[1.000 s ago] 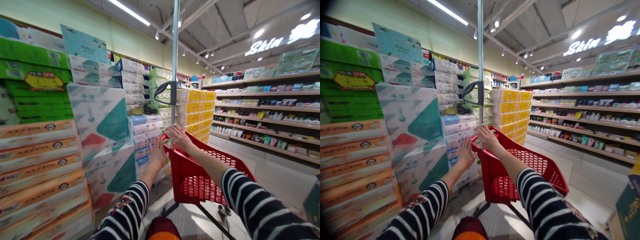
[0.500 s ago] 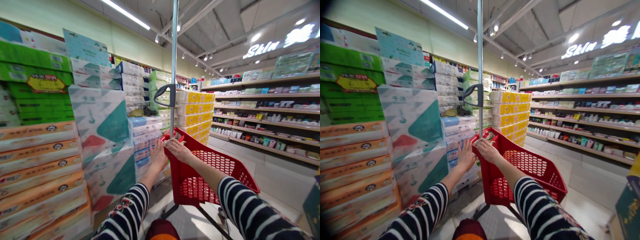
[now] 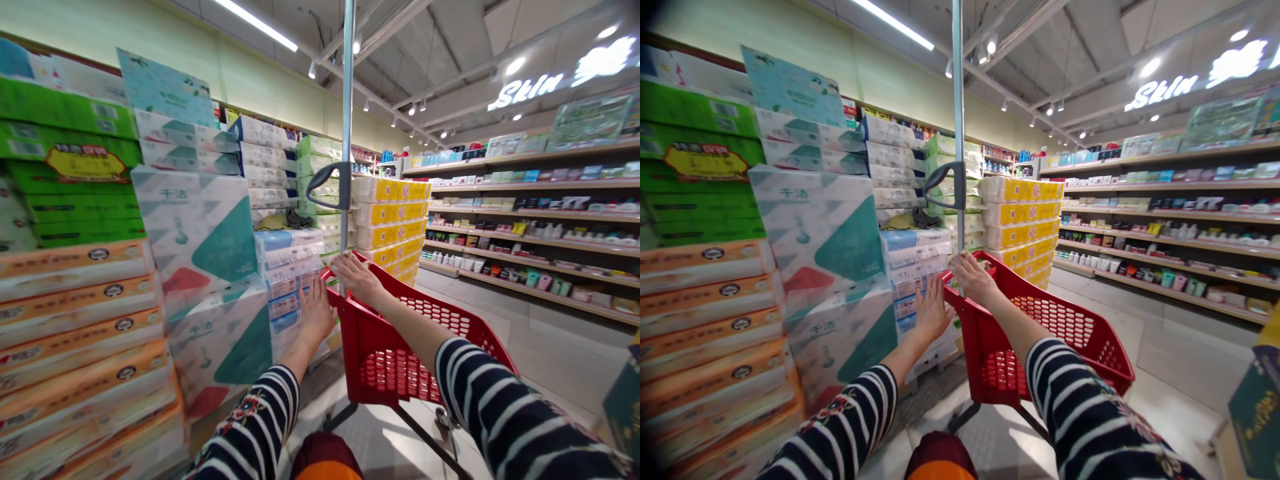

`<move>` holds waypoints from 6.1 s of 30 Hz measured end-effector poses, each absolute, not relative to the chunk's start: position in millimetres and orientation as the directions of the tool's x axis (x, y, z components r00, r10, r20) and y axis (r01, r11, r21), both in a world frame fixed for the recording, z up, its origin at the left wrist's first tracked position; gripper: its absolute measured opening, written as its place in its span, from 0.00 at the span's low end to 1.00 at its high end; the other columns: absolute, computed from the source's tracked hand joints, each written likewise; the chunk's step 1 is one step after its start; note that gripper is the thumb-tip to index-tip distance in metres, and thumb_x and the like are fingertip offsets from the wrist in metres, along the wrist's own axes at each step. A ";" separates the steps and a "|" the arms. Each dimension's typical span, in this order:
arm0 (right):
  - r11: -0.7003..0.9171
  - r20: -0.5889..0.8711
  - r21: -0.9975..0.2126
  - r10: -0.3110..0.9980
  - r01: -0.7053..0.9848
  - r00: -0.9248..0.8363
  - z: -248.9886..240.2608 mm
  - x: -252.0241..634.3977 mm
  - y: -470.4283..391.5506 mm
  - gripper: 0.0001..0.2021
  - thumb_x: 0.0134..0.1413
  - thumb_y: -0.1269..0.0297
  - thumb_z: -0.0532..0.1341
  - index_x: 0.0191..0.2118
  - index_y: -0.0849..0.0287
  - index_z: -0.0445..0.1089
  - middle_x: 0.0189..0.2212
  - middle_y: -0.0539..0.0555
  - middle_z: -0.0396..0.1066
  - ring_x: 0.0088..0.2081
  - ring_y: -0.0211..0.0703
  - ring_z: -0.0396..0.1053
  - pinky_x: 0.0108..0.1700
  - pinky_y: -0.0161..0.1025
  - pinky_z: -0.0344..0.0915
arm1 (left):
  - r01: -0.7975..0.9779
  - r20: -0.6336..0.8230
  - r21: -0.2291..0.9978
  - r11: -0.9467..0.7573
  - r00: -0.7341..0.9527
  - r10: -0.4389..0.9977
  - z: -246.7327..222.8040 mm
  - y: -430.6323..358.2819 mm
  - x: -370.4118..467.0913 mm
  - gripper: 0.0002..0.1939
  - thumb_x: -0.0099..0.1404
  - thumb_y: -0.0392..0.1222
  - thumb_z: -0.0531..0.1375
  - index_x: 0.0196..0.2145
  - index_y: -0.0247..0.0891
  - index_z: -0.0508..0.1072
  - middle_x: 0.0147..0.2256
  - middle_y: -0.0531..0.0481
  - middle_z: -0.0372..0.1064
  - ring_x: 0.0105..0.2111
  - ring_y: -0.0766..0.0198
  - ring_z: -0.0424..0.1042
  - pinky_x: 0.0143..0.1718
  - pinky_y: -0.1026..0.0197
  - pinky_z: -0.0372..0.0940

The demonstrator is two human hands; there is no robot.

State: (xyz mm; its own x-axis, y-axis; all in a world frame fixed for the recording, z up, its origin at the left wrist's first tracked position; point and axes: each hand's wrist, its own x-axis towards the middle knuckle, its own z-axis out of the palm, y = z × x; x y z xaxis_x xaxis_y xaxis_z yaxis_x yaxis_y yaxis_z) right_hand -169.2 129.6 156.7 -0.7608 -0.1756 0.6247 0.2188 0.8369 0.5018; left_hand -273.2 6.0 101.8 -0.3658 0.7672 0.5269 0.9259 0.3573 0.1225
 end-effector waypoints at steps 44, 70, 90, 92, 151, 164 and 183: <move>0.875 0.612 0.447 -0.145 0.189 -0.777 96.2 -158.0 121.9 0.19 0.57 0.75 0.51 0.55 0.63 0.64 0.59 0.62 0.57 0.63 0.52 0.46 0.62 0.57 0.47 | 0.902 0.407 0.081 0.425 -0.419 0.812 31.0 -18.6 -264.3 0.38 0.59 0.47 0.52 0.63 0.29 0.44 0.65 0.38 0.36 0.65 0.52 0.34 0.61 0.41 0.36; 0.925 0.589 0.311 -0.007 0.219 -0.808 18.2 -127.6 112.0 0.19 0.59 0.74 0.50 0.56 0.64 0.62 0.59 0.59 0.57 0.63 0.53 0.47 0.61 0.53 0.51 | 0.929 0.290 0.073 0.364 -0.368 0.883 -1.5 -3.8 -219.0 0.36 0.59 0.40 0.49 0.63 0.26 0.43 0.65 0.37 0.36 0.64 0.52 0.35 0.61 0.41 0.38; 0.894 0.692 0.145 0.215 0.424 -0.689 -5.2 -69.2 112.4 0.23 0.57 0.76 0.49 0.58 0.60 0.60 0.59 0.58 0.57 0.63 0.50 0.45 0.61 0.53 0.50 | 0.955 0.329 0.042 0.294 -0.291 0.898 -5.2 4.5 -184.0 0.38 0.56 0.35 0.50 0.63 0.27 0.44 0.65 0.37 0.35 0.64 0.54 0.35 0.62 0.42 0.36; 0.888 0.667 0.138 0.244 0.439 -0.704 -19.3 -67.9 111.4 0.24 0.56 0.77 0.49 0.58 0.59 0.60 0.58 0.58 0.58 0.62 0.50 0.48 0.61 0.53 0.50 | 0.965 0.330 0.018 0.262 -0.253 0.909 -6.8 3.6 -179.0 0.38 0.56 0.36 0.51 0.63 0.26 0.44 0.65 0.37 0.35 0.65 0.54 0.35 0.62 0.42 0.36; 0.577 0.824 -0.182 0.531 0.796 -0.197 -95.7 131.2 120.6 0.19 0.59 0.74 0.48 0.53 0.65 0.66 0.57 0.62 0.60 0.63 0.49 0.46 0.60 0.53 0.55 | 0.950 0.206 -0.072 -0.303 0.311 0.928 -21.9 48.0 -21.4 0.35 0.59 0.35 0.47 0.63 0.28 0.44 0.65 0.41 0.34 0.65 0.54 0.33 0.62 0.41 0.33; 0.522 0.809 -0.251 0.575 0.815 -0.119 -103.4 147.6 107.7 0.21 0.57 0.76 0.48 0.55 0.62 0.64 0.59 0.60 0.57 0.63 0.48 0.47 0.60 0.54 0.54 | 0.901 0.202 -0.166 -0.401 0.429 0.881 -22.9 47.8 -19.1 0.34 0.59 0.34 0.47 0.63 0.27 0.45 0.65 0.40 0.35 0.65 0.53 0.34 0.61 0.40 0.36; 0.687 0.769 -0.104 0.514 0.719 -0.380 -116.9 87.6 99.4 0.18 0.58 0.77 0.49 0.50 0.65 0.69 0.55 0.64 0.63 0.61 0.50 0.51 0.58 0.53 0.58 | 0.949 0.197 -0.126 -0.290 0.311 0.930 -40.1 35.9 -57.3 0.33 0.59 0.34 0.46 0.62 0.26 0.46 0.65 0.40 0.36 0.64 0.53 0.35 0.61 0.40 0.37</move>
